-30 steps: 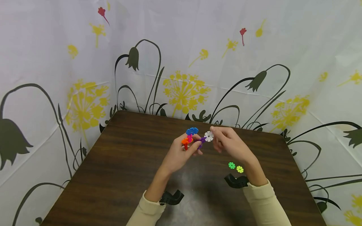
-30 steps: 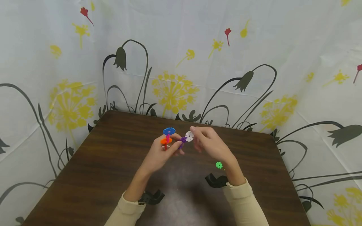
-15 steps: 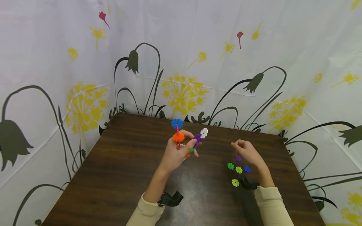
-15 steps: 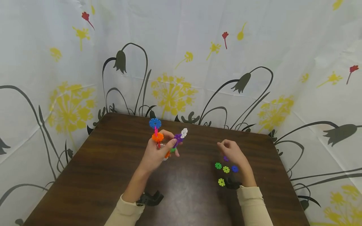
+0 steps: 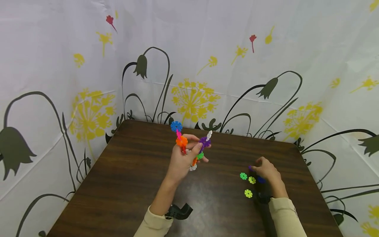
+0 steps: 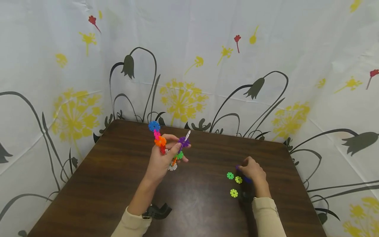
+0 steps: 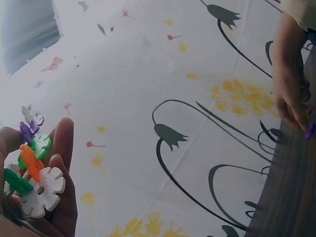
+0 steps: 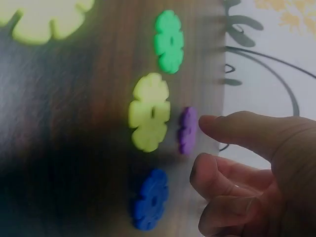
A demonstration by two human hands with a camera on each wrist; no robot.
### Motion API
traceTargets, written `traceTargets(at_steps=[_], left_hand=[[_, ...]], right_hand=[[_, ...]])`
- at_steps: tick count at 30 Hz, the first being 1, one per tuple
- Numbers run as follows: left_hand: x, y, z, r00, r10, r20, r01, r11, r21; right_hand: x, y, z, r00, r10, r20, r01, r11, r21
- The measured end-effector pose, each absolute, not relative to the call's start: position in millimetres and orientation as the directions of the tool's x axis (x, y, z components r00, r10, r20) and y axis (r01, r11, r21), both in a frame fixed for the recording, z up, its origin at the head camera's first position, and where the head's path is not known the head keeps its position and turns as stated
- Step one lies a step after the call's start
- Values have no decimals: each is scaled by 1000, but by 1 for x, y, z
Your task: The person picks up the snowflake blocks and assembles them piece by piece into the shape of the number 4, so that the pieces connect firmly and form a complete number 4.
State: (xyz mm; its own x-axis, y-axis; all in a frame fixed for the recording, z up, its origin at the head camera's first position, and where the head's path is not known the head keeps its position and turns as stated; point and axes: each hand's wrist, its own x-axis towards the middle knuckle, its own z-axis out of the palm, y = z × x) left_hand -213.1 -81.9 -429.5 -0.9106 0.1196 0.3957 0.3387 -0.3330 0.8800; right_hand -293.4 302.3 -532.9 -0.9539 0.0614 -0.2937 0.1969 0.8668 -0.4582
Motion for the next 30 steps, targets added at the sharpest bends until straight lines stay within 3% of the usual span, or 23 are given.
traceTargets(at_steps=[12,19,30], left_hand=[[-215,-82,-430,-919,119,377,329,-296,897],[-205,-78,-440,-933,144,329,271,-321,908],[-217,-85,-436,-927,175,332,279,-271,921]], right_hand=[[-298,309,-538,-967,4,-254,143,835,-531],[-286,317,-549,-950,-26,-311,169,796,-582],[-297,304,-537,-978,-112,-173,54,672,-738]])
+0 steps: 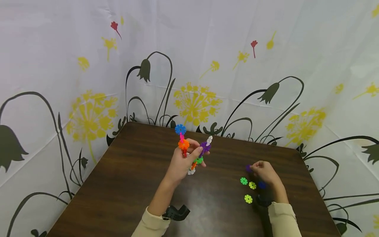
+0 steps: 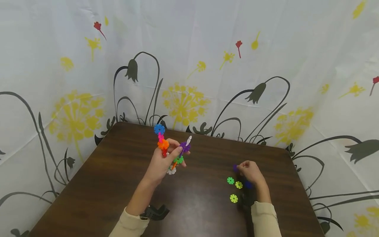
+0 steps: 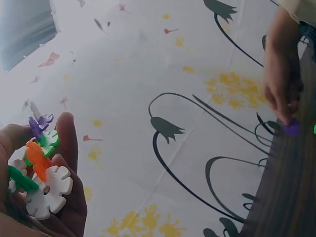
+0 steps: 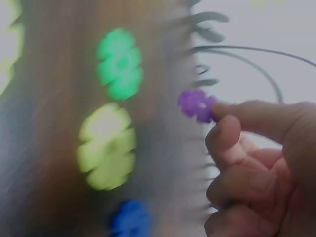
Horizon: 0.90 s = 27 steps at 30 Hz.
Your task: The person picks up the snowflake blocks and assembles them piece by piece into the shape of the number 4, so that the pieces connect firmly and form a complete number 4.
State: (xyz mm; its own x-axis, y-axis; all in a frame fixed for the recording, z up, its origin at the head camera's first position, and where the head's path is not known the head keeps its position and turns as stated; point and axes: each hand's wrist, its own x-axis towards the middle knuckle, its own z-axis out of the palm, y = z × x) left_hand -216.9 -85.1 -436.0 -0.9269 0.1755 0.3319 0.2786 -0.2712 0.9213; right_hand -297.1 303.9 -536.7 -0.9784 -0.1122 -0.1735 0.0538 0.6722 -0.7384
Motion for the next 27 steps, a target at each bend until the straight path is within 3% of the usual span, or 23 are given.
traceTargets(at_steps=[6,11,20,27], left_hand=[[-218,-82,-441,-922,206,329,275,-253,928],[-217,-77,-441,-917,227,328,269,-255,929],[-216,-67,-436,-909,265,322,272,-209,939],[-217,-59,-436,-907,287,308,256,-202,945]], right_hand=[[-293,285,-508,-967,-242,-84,-56,521,-852],[-284,262,-470,-936,-345,65,-206,389,-898],[-252,218,-392,-866,-366,342,-447,256,-857],[-243,200,-369,-799,-366,478,-572,215,-791]])
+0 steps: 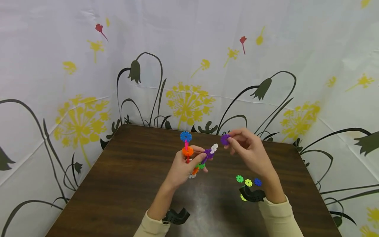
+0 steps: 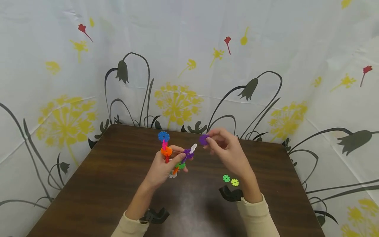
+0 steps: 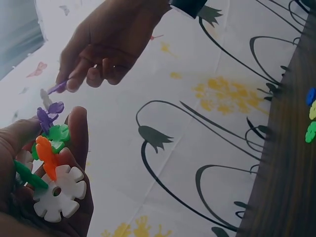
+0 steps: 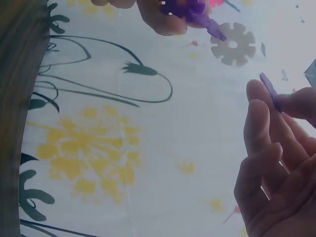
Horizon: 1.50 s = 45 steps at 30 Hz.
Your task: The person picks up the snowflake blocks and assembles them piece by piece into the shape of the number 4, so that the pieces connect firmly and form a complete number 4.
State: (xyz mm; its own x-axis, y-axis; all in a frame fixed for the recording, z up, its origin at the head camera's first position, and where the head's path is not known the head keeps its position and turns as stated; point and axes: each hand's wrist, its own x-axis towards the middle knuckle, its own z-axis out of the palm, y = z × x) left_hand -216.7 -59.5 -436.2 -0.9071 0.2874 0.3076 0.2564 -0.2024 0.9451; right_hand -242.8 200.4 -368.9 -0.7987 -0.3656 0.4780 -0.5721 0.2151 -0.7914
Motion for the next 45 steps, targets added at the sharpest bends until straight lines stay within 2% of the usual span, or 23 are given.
traceTargets(at_steps=[9,19,28,34,36,39,42,45], left_hand=[[-216,-61,-435,-903,310,297,237,-216,947],[-217,-64,-431,-909,309,281,218,-222,950],[-217,-68,-427,-907,299,297,241,-210,948],[-219,-71,-426,-915,304,266,209,-207,956],[-218,-71,-426,-917,304,257,200,-206,958],[-218,-71,-425,-926,291,239,183,-207,961],[-217,-72,-424,-932,277,233,173,-225,959],[-217,-74,-423,-929,258,266,202,-248,947]], right_hand=[[-239,191,-371,-760,-398,513,-630,257,-733],[-240,187,-366,-778,-399,486,-623,388,-679],[-240,174,-373,-741,-386,550,-671,375,-640],[-239,169,-377,-720,-381,581,-694,405,-595],[-240,173,-379,-742,-379,552,-670,415,-615],[-241,186,-386,-811,-371,452,-583,452,-675],[-246,204,-403,-888,-359,286,-447,532,-719],[-254,226,-430,-927,-368,76,-312,641,-701]])
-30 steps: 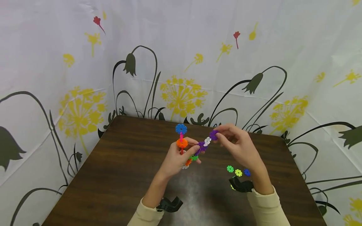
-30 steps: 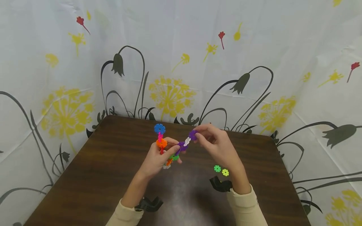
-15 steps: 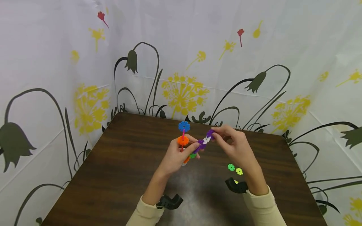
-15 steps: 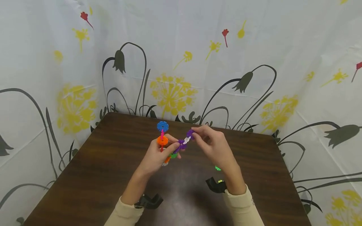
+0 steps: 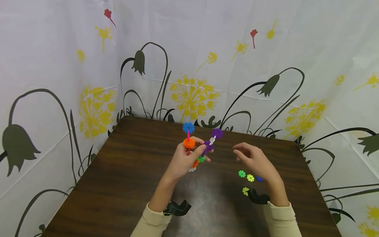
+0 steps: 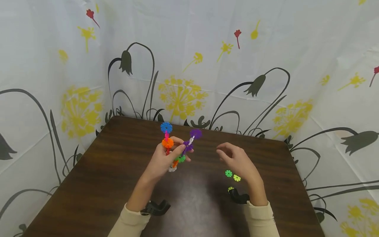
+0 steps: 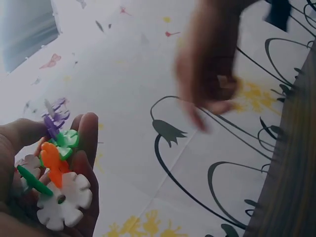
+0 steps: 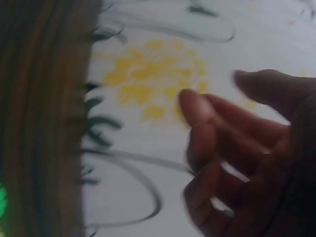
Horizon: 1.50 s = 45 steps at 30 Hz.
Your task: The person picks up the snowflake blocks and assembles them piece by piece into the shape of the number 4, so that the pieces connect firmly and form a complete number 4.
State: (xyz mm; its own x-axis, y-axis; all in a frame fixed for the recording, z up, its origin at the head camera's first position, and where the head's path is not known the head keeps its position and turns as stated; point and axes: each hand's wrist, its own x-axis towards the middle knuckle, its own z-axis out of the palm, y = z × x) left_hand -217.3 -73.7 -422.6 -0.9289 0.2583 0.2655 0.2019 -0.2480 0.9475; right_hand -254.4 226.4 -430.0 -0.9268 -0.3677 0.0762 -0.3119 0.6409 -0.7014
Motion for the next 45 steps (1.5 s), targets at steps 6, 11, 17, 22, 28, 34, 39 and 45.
traceTargets(at_steps=[6,11,17,22,28,34,39,45], left_hand=[[-219,-76,-423,-919,207,334,270,-284,920],[-218,-76,-424,-917,203,344,275,-301,913],[-217,-77,-427,-919,207,335,267,-299,916],[-216,-77,-428,-917,207,341,271,-304,913],[-216,-76,-426,-913,217,345,275,-296,915],[-214,-76,-425,-911,223,348,276,-300,913],[-213,-75,-424,-908,233,349,272,-307,912],[-212,-74,-424,-898,261,355,267,-320,909]], right_hand=[[-264,261,-493,-928,-266,-260,-98,850,-518],[-263,270,-518,-931,-180,-317,-21,894,-448],[-261,275,-524,-935,-132,-330,18,909,-416],[-262,283,-532,-932,-121,-341,43,899,-436],[-263,292,-542,-945,-122,-304,53,860,-508],[-262,300,-547,-955,-133,-265,48,812,-581],[-261,305,-547,-960,-139,-243,40,791,-611],[-263,310,-546,-958,-146,-246,43,778,-626]])
